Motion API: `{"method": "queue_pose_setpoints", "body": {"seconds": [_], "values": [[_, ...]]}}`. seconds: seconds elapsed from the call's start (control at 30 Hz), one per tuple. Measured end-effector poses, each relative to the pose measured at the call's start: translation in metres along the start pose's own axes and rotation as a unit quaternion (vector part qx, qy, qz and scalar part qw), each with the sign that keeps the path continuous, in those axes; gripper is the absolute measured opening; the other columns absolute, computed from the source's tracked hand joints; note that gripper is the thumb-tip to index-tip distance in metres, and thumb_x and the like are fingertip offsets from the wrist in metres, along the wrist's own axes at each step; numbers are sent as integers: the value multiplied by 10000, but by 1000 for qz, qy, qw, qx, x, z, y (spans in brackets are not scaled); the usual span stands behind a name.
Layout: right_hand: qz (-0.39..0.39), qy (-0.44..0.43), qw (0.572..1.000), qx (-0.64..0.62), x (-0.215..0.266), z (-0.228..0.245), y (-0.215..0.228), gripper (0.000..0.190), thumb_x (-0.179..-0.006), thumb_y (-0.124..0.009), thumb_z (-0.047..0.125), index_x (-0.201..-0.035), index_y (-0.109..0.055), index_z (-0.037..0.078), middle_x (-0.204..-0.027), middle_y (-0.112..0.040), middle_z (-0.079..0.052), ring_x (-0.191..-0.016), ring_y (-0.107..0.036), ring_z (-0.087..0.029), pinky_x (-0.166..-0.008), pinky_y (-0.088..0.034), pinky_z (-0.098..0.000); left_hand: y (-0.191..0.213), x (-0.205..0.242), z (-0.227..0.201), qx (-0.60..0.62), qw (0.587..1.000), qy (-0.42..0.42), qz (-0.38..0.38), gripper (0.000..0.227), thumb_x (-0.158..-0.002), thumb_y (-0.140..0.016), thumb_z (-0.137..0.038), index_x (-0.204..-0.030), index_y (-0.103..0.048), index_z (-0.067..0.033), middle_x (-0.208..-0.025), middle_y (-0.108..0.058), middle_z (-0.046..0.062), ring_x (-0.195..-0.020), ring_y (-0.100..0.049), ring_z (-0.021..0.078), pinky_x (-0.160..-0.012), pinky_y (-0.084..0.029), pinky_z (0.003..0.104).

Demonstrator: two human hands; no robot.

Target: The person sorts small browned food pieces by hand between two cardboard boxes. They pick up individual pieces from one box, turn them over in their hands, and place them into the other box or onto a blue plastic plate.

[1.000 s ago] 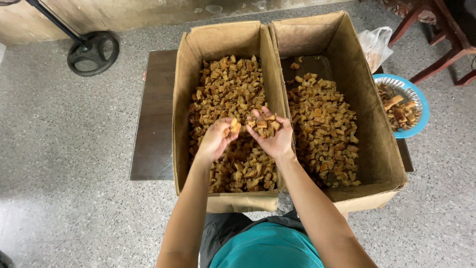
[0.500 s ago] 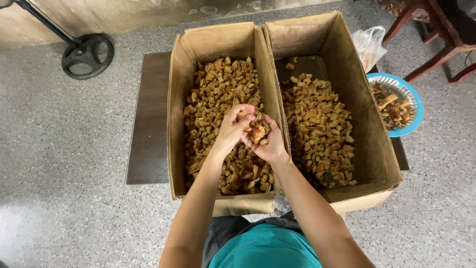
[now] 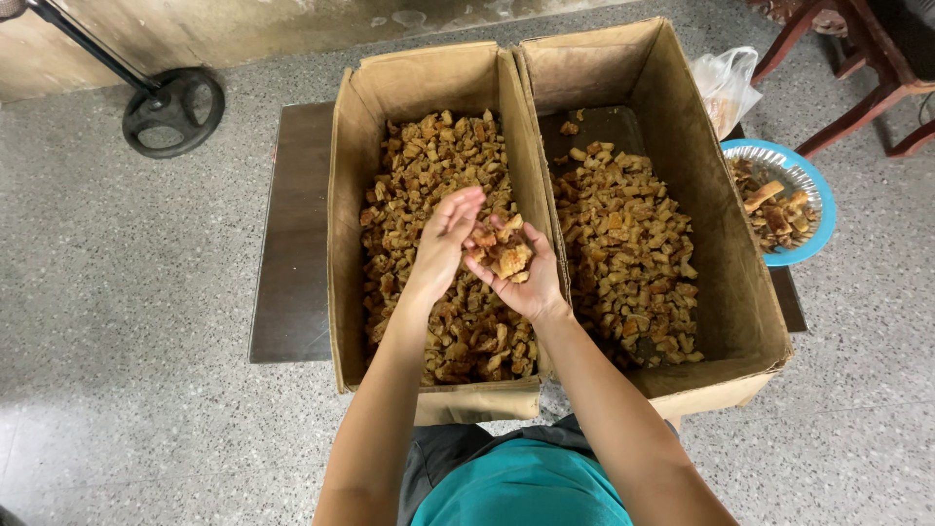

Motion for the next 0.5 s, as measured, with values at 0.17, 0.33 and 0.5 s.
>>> {"method": "queue_pose_setpoints", "body": {"seconds": [0.17,0.33,0.5], "values": [[1,14,1000,-3,0,2,3,509,-1083,-350,418,-1349,-564,41,-1317,-606,-202,-1221,-608,-339,-1040,-549,-527,0,24,-27,-371,928,29,-1,396,-974,-578,-129,-1369,-587,-164,-1326,-619,91,-1136,-621,229,-1014,-543,404],[-39,6,997,72,0,0,6,457,-1029,-423,376,-1340,-563,71,-1268,-637,-168,-1172,-630,-306,-979,-589,-472,6,28,-13,-358,931,66,-23,300,-966,-631,-230,-1237,-693,-118,-1169,-686,69,-939,-671,150,-857,-591,296],[-23,4,985,169,3,-1,9,421,-941,-561,211,-1358,-569,156,-1273,-636,-126,-1147,-636,-269,-948,-603,-426,33,20,14,-158,982,96,-32,317,-993,-643,-319,-1107,-726,-36,-903,-747,46,-807,-690,134,-729,-545,264]]}}
Point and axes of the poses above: each hand's wrist, its own x-axis away from the middle knuckle, its own y-axis out of the back of the hand, z = x × y, the point moved 7 cm from there along -x, towards the middle knuckle
